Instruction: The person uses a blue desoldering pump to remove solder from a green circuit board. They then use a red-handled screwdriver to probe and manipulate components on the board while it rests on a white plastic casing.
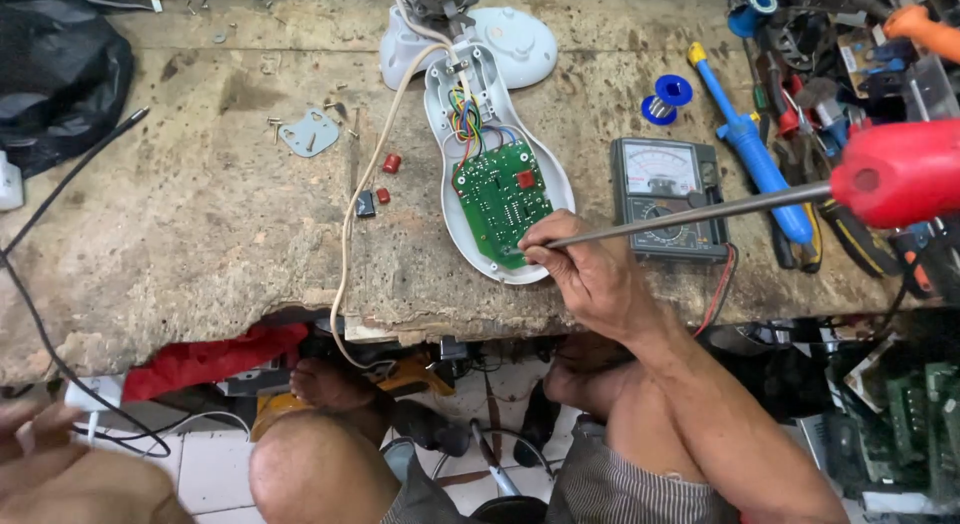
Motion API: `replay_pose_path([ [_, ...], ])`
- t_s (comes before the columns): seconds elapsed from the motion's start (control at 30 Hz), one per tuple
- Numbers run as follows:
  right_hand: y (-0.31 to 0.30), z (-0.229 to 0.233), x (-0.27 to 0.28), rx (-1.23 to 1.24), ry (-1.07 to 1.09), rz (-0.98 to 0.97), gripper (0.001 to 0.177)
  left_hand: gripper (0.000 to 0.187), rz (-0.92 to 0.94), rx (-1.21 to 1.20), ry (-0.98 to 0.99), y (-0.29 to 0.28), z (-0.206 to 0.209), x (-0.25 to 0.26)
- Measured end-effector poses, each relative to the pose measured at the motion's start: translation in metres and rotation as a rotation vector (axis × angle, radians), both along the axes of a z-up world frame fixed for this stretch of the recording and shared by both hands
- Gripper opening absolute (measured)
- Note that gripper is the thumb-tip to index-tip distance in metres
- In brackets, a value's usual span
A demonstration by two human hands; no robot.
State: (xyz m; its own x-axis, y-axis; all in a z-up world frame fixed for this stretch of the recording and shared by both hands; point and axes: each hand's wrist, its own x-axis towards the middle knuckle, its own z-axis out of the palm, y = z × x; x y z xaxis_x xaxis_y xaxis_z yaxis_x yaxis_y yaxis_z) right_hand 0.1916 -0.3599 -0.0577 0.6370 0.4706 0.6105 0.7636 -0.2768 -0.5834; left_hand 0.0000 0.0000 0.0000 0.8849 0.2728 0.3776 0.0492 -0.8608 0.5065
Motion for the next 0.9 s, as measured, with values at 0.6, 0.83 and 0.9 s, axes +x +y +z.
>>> replay_pose_path([
  [0.6,-0.039,-0.03,0.005,-0.156,0.079,-0.321,0.021,0.035,-1.121,-0.234,-0.442,-0.205,-0.022,0.213],
  [0.83,-0.061,0.071,-0.034,-0.242,0.259,-0.359,0.044,0.028,-1.097,-0.362,-0.389,-0.223,-0.014,0.204],
  [0.9,-0.086,0.105,-0.051,0.809,0.381,-0.341,0.041,0.03,-1.069,-0.315,-0.276,-0.227,-0.024,0.202],
])
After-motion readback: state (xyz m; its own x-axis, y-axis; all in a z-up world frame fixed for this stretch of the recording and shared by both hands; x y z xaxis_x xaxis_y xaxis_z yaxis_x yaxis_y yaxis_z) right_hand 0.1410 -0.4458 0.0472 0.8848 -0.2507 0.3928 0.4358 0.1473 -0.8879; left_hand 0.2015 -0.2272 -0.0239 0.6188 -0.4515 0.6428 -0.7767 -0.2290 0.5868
